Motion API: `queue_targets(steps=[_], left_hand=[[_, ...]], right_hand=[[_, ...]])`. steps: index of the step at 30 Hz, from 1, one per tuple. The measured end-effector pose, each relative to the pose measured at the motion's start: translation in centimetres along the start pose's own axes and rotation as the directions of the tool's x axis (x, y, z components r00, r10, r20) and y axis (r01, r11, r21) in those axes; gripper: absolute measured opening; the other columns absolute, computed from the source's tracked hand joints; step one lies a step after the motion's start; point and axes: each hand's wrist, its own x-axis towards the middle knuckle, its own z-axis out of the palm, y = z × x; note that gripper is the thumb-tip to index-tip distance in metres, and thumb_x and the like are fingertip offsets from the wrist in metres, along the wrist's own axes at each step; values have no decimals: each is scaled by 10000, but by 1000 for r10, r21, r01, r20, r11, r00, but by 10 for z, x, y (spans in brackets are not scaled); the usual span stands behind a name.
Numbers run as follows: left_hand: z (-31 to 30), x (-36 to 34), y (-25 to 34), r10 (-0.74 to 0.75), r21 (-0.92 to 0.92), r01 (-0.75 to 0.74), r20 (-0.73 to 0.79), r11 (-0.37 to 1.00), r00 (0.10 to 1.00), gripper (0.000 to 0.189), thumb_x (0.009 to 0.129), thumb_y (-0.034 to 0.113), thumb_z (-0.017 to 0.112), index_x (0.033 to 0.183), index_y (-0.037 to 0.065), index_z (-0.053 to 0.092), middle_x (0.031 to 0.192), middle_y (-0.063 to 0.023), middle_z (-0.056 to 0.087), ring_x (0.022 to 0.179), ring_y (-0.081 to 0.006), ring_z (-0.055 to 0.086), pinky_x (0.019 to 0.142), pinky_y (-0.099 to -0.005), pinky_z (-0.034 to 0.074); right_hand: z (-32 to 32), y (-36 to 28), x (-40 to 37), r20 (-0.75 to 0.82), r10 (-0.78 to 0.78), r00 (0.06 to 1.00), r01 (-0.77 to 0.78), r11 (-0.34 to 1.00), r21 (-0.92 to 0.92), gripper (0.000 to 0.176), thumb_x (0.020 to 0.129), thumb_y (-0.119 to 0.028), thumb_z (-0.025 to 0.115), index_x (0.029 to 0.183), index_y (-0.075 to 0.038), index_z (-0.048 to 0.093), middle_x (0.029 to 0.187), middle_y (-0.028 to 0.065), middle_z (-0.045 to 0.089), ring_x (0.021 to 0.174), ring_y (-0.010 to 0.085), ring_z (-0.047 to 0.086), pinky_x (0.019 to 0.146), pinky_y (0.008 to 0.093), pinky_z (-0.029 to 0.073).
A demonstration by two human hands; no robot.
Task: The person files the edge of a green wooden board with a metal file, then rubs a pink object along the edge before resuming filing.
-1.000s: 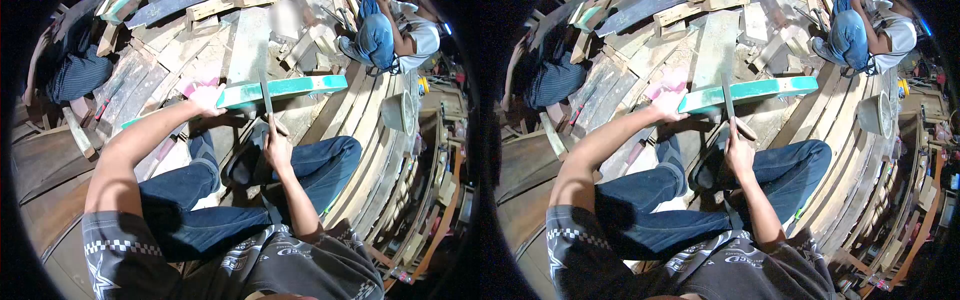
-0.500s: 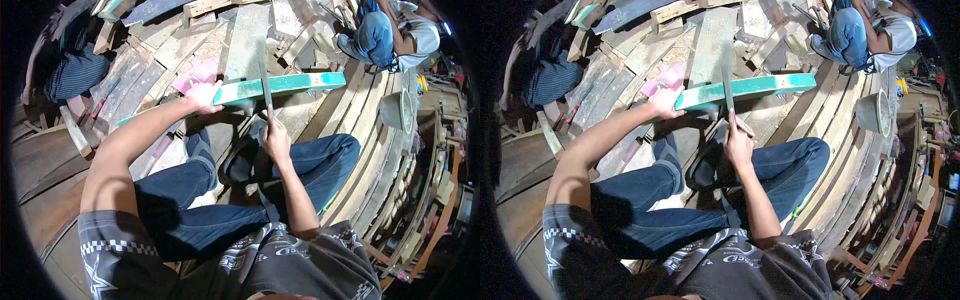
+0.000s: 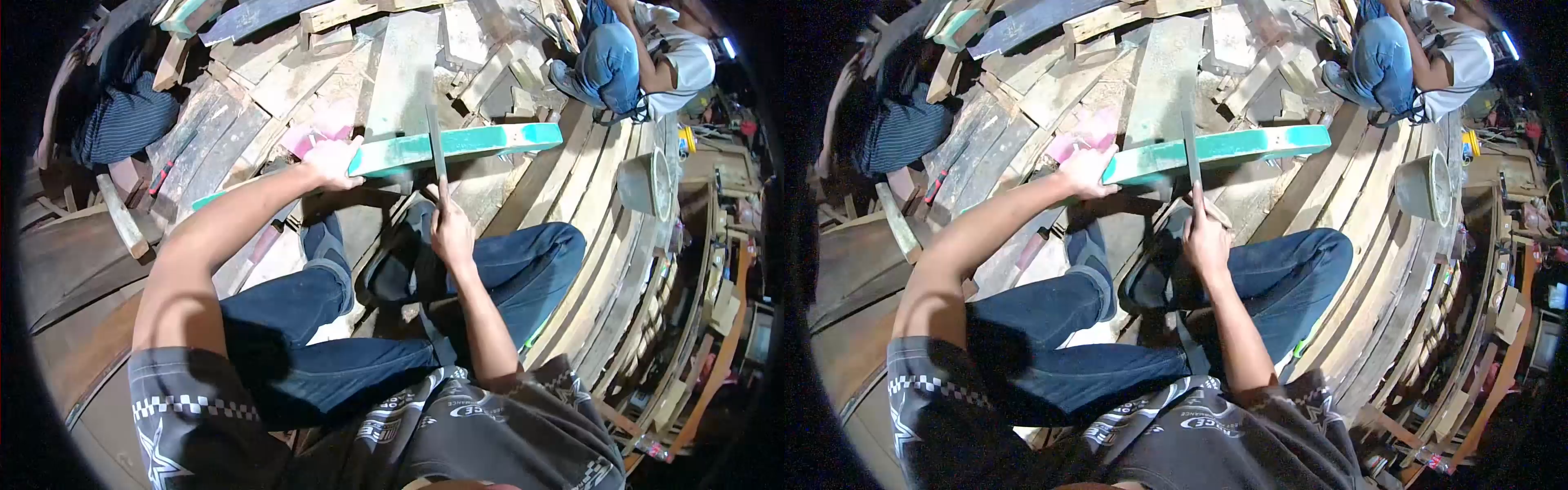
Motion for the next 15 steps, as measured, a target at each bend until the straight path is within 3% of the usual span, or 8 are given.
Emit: queue_targets(steps=[3,4,8,9,10,12,15], left_hand=[[-6,-5,6,16,49,-15,-35,999,999,886,749,496,725,1381,-8,363,950,-264,672,876,-430,671,847,-524,517],[-5,-6,6,11,61,-8,-45,998,999,874,749,497,724,1370,-7,371,949,-265,671,879,-430,670,846,-524,518],[-4,-3,7,14,25,-13,-34,1000,999,817,738,458,741,1317,-6,399,940,-271,666,884,-436,665,832,-531,522],[-3,-2,5,13,18,-12,-32,1000,999,807,736,450,744,1309,-5,403,940,-272,665,883,-439,663,829,-532,523],[-1,-3,3,57,-12,-59,-112,998,992,767,733,434,749,1270,-2,418,932,-273,661,871,-448,660,810,-537,527],[-3,-2,2,56,-19,-57,-86,998,995,765,733,439,748,1264,-1,417,937,-274,659,870,-452,658,809,-536,527],[-4,-2,8,32,-6,-32,-49,999,998,790,733,451,749,1282,-1,403,947,-272,659,896,-458,651,833,-537,518]], right_hand=[[-5,-11,45,213,319,924,-280,940,-193,642,948,-182,504,1537,-275,266,785,256,666,712,487,632,652,568,502],[-5,-14,53,210,335,919,-285,929,-235,641,952,-201,505,1537,-289,257,785,259,665,702,487,629,649,578,498],[-14,-23,25,165,242,956,-219,964,-150,651,940,-178,504,1539,-260,263,788,265,666,691,493,628,657,591,495],[-7,-14,8,46,68,997,-66,997,-38,665,928,-155,501,1544,-210,256,903,251,690,741,481,645,684,567,514],[-16,-23,-4,136,129,982,-112,986,-125,673,924,-146,502,1546,-193,249,984,232,691,781,470,652,698,549,522],[-34,-41,-3,389,407,827,-311,906,-286,682,920,-140,502,1549,-182,242,1068,230,685,816,457,661,712,520,535],[-4,-5,5,57,55,997,-51,996,-74,676,928,-167,502,1550,-201,239,860,288,673,714,470,649,668,548,522]])
